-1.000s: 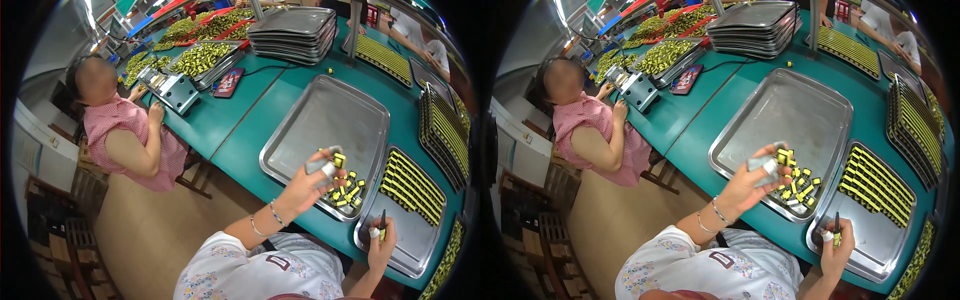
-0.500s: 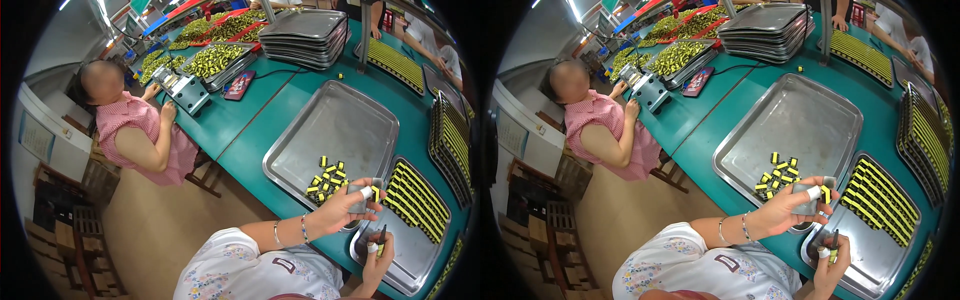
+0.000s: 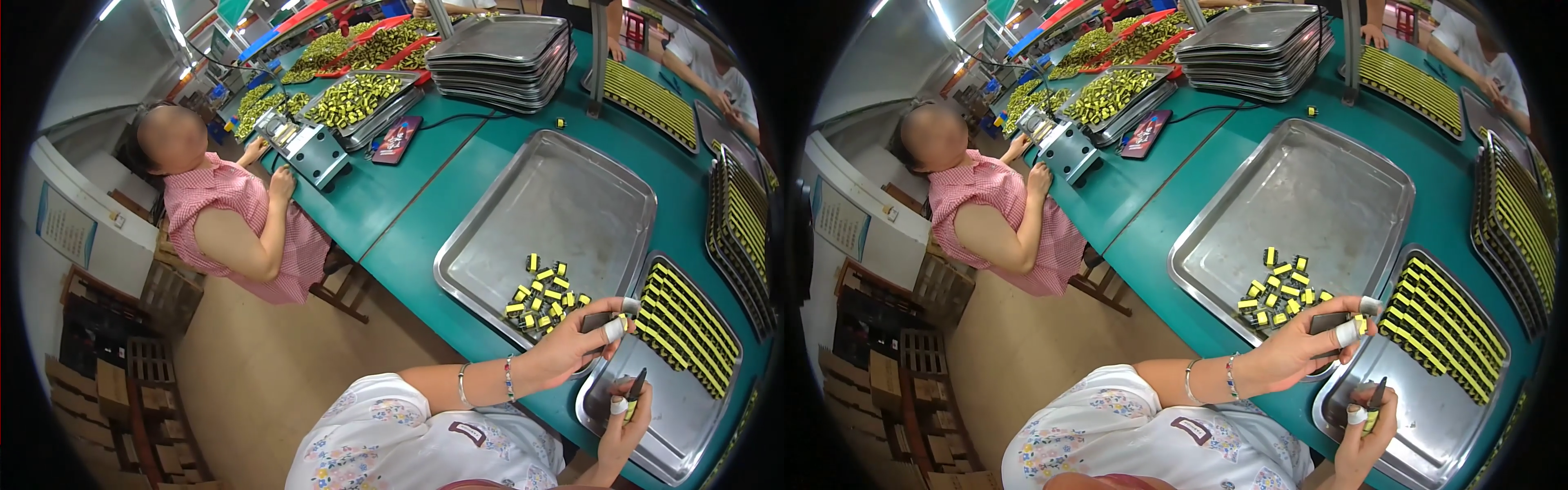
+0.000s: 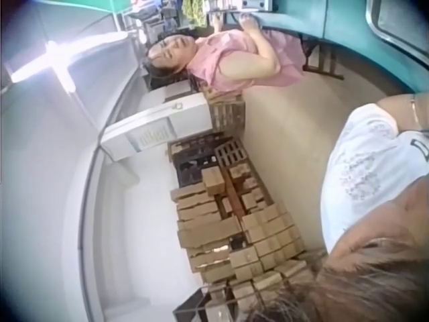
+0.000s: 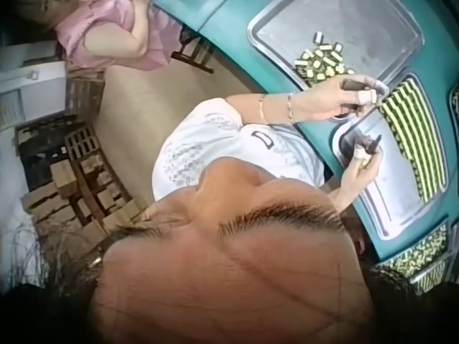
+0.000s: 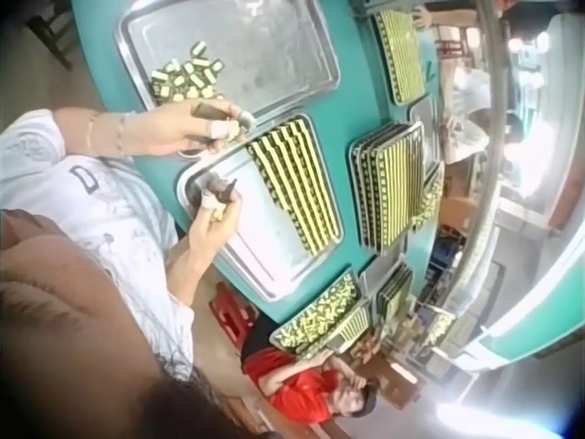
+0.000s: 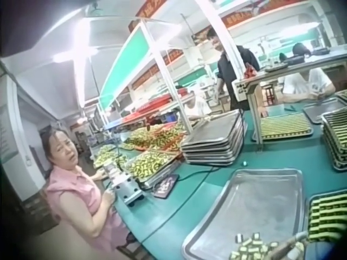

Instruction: The person assembles small electronic components at a factory workbench using a pair of pliers.

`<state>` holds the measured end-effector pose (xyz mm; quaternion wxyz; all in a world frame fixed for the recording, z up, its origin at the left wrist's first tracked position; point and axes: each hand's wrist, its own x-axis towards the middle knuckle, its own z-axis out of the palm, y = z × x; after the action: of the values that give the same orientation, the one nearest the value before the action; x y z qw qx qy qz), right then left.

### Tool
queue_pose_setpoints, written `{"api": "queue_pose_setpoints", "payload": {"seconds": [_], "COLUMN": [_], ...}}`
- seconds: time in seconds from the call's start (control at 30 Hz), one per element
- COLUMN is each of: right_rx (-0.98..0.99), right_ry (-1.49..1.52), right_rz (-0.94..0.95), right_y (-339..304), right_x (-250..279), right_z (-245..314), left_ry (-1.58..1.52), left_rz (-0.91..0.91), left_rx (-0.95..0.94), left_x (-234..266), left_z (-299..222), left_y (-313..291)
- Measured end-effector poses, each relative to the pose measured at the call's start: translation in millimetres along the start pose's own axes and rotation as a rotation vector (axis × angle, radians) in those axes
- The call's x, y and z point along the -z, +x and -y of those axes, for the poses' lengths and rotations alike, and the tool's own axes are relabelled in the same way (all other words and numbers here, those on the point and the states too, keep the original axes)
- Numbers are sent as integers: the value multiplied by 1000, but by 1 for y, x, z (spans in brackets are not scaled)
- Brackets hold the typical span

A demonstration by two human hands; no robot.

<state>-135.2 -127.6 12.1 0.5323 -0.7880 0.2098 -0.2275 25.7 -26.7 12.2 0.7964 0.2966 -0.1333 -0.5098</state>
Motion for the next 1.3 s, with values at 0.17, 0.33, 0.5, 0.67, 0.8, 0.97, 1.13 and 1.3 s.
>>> {"api": "queue_pose_setpoints", "payload": {"seconds": [0.17,0.33,0.5,0.67,0.8,0.97,1.13,1.3], "right_rx": [35,44,46,51,34,-14,17,28], "right_ry": [51,55,40,115,99,408,1382,1610], "right_rz": [10,3,-2,-28,-8,-42,297,674], "right_y": [-2,-2,-5,-8,-8,-10,9,22], "right_x": [1,2,5,4,3,6,-28,-50], "right_z": [-1,-3,-6,-11,-7,-8,28,75], "left_ry": [27,107,95,9,-73,-62,-25,-9], "left_rz": [11,40,21,27,-17,-19,24,21], "left_rx": [-32,-69,-26,14,57,39,-13,-29], "left_x": [-3,-2,-2,-1,-2,-1,1,2], "left_z": [-1,-1,1,0,-1,0,-2,-1], "left_y": [-2,-1,0,-1,-2,-3,-6,0]}}
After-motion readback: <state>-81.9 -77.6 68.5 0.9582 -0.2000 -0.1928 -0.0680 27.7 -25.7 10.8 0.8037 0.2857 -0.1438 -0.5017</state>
